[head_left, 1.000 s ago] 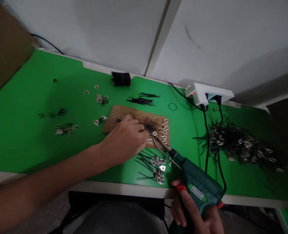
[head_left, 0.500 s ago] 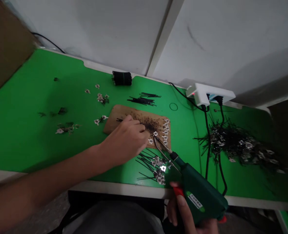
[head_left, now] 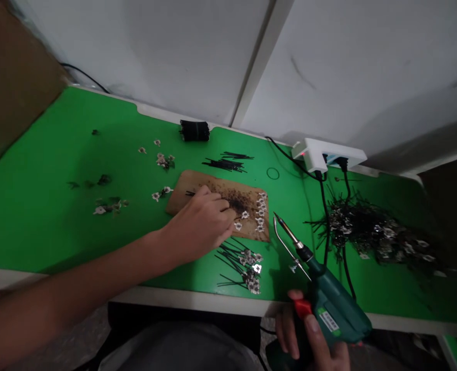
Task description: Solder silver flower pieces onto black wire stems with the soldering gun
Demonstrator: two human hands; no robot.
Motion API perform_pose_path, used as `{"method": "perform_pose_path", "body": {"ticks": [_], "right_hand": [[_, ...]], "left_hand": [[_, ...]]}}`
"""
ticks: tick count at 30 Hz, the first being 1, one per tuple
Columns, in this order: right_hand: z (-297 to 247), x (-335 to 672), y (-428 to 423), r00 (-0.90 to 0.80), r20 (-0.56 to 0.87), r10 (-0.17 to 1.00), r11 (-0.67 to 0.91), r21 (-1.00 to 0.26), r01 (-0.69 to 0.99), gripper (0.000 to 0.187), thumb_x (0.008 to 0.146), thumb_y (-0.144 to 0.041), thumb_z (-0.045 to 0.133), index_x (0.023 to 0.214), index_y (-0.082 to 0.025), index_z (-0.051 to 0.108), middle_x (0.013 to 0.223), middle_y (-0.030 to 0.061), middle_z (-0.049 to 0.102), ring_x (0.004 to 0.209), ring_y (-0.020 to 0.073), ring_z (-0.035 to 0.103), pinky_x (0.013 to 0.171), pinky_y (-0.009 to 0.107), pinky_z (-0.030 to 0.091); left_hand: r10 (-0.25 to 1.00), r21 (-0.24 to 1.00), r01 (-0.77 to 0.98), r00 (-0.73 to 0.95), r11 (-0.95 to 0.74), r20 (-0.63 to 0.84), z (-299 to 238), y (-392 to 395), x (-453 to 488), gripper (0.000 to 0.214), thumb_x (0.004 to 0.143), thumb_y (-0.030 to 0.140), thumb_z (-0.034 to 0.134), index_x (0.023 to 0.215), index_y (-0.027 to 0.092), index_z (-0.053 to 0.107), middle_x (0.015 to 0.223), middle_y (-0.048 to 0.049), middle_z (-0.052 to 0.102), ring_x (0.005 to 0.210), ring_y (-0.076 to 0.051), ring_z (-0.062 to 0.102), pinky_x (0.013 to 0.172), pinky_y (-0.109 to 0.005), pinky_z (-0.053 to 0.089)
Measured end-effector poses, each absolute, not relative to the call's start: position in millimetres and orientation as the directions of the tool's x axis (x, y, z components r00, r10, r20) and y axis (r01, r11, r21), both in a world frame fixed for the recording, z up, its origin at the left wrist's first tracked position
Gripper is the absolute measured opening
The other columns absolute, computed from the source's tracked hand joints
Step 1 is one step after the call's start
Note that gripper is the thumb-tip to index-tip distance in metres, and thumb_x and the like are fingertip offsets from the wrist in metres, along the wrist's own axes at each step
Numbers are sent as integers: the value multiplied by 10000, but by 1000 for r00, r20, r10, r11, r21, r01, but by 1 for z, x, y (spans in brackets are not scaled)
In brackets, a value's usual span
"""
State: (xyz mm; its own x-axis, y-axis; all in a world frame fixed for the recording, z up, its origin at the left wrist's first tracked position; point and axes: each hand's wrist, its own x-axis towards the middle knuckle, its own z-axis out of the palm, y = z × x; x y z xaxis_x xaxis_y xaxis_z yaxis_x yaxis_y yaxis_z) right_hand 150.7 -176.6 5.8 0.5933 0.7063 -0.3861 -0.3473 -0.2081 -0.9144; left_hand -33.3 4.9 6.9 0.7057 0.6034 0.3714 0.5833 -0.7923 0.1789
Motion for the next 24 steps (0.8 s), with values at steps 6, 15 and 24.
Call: {"method": "perform_pose_path", "body": {"ticks": [6,15,24], "right_hand": [[6,150,-175,586,-411,699,-212,-901,-379,180,867,-357,716,943,-209,646,473,-69,452,403,84,365,442,240,258],[-12,159,-182,578,-377,724,-145,-902,-407,238,853,-350,722,1004,-180,651,442,-81,440,355,83,350,394,222,250],[-12,157,-184,576,-360,734,-147,-912,-383,233,874,-358,703,1015,-183,644,452,-81,438,384,89,371,425,226,274]], "left_hand": [[624,232,583,683,-779,380,7,6,-32,185,889,149,602,707,179,596,689,-9,646,707,-188,592,719,-336,345],[623,297,551,632,-780,462,11,5,-32,220,898,127,543,687,174,583,686,1,627,699,-158,554,701,-322,334],[337,172,290,841,-941,424,14,0,-30,212,943,220,612,734,180,620,737,-2,620,753,-173,507,722,-341,312]]}}
